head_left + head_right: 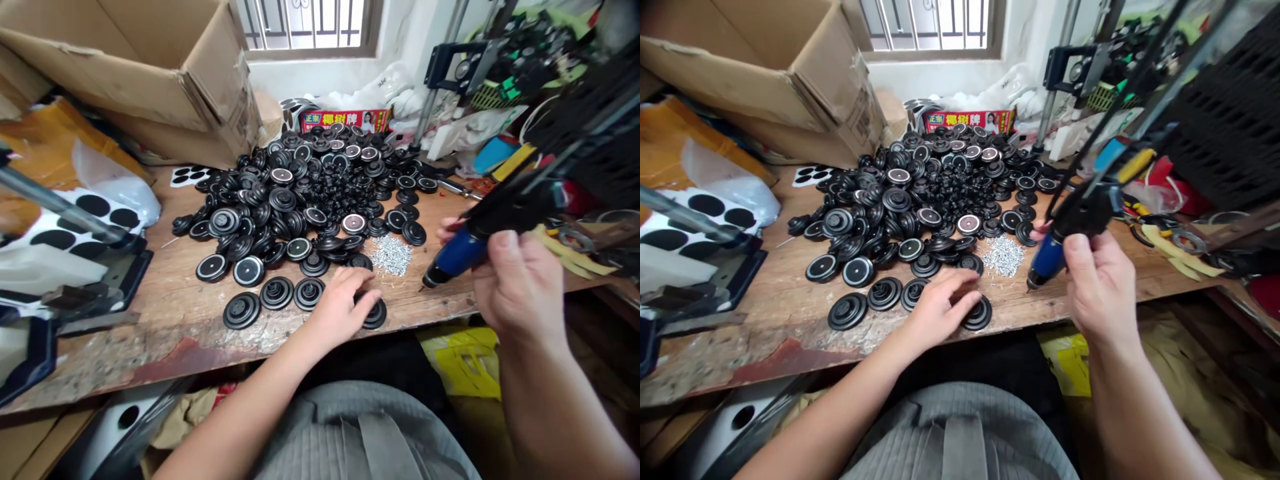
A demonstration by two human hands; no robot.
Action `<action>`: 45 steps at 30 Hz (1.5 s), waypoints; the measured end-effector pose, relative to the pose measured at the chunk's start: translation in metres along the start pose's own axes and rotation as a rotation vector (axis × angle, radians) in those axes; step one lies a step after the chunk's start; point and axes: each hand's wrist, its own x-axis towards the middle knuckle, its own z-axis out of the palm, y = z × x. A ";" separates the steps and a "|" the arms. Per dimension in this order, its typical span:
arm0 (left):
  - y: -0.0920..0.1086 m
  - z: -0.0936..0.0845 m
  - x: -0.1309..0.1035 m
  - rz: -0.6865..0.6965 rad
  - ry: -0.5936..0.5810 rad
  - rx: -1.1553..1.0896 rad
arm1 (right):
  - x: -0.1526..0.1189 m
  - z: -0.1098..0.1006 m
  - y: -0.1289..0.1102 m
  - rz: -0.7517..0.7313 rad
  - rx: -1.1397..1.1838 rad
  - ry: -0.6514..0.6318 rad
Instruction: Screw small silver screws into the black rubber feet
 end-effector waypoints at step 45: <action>0.106 -0.070 0.063 0.034 -0.248 -0.516 | 0.000 0.021 -0.062 0.348 0.710 0.005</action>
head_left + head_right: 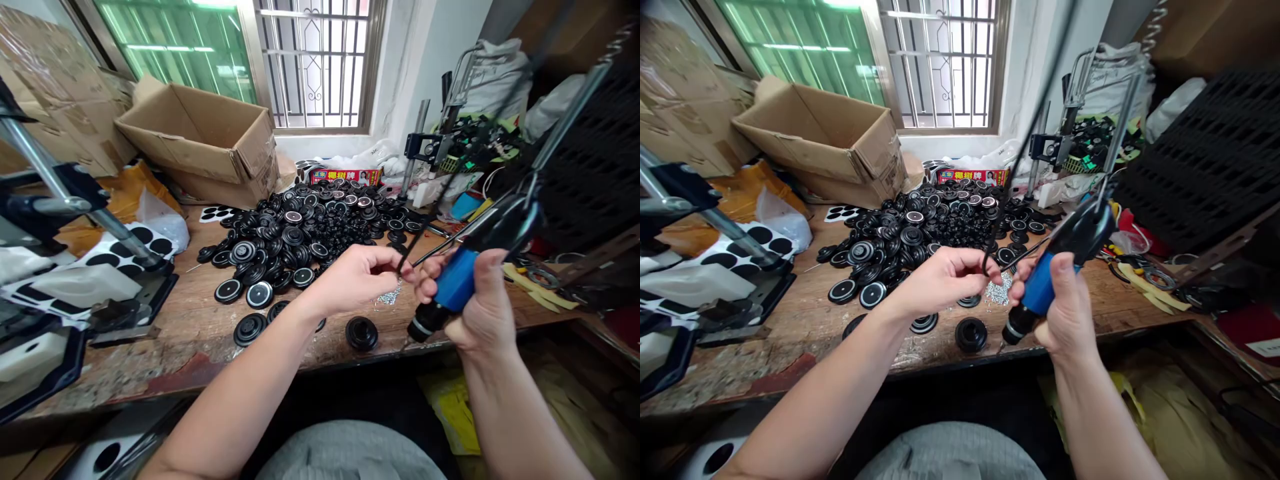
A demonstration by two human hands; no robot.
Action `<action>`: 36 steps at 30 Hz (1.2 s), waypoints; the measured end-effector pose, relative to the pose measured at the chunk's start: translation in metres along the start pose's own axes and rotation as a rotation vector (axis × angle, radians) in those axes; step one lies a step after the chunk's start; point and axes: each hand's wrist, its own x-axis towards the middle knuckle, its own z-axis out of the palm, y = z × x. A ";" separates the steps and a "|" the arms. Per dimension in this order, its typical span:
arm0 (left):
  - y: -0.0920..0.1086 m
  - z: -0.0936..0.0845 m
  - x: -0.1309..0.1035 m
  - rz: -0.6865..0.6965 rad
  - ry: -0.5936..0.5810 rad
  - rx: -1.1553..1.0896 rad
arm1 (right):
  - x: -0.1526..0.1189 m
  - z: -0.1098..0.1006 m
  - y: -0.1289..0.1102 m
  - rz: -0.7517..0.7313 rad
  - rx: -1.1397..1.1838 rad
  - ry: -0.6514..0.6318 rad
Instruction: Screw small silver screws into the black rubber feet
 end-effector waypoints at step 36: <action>-0.044 0.052 -0.094 0.027 0.045 -0.126 | -0.061 0.008 0.047 -0.111 -0.495 -0.126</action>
